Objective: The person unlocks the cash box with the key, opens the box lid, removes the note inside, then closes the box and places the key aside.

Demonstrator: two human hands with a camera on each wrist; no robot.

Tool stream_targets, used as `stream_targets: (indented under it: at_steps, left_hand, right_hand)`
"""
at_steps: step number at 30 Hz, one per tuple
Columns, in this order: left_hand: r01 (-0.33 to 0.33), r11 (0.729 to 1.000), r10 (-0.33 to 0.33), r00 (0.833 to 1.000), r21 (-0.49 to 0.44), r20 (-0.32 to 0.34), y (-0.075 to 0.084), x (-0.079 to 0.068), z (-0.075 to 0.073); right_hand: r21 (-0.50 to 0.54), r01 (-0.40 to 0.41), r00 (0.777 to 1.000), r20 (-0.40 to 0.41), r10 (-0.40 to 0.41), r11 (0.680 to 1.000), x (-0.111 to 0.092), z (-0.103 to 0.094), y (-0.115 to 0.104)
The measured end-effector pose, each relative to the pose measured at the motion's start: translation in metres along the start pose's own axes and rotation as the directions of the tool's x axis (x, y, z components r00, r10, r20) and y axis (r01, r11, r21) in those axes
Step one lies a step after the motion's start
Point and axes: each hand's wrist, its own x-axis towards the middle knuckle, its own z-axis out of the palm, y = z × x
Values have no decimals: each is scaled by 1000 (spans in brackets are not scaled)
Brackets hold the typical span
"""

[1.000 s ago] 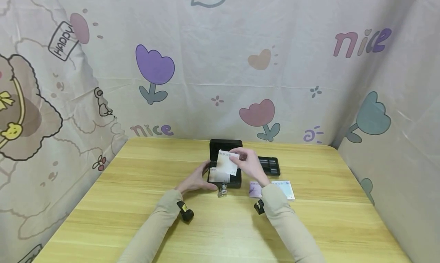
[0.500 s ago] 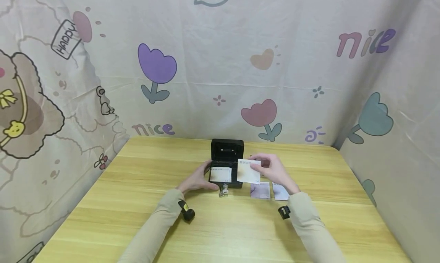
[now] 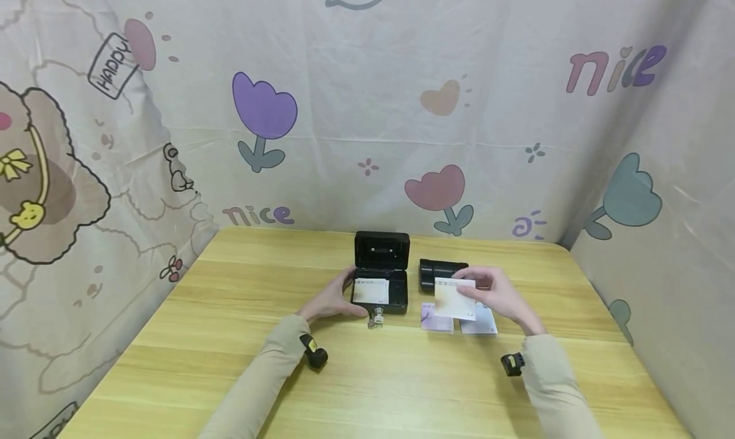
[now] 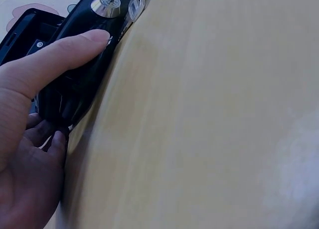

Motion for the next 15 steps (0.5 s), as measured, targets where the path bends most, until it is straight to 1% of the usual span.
stream_targets:
  at_steps: [6,11,15]
  left_hand:
    - [-3,1000,3,1000,-8,-3,0,0,0]
    - [6,1000,-6,1000,-2,-7,1,0,0]
    - [7,1000,-7,1000,-5,-6,1,0,0]
  right_hand:
    - [8,-41,999,-8,41,999,-14,-22,18]
    - [26,-99,995,11,98,995,-24,-37,34]
    - [22,-136,991,23,135,991,-31,-47,45]
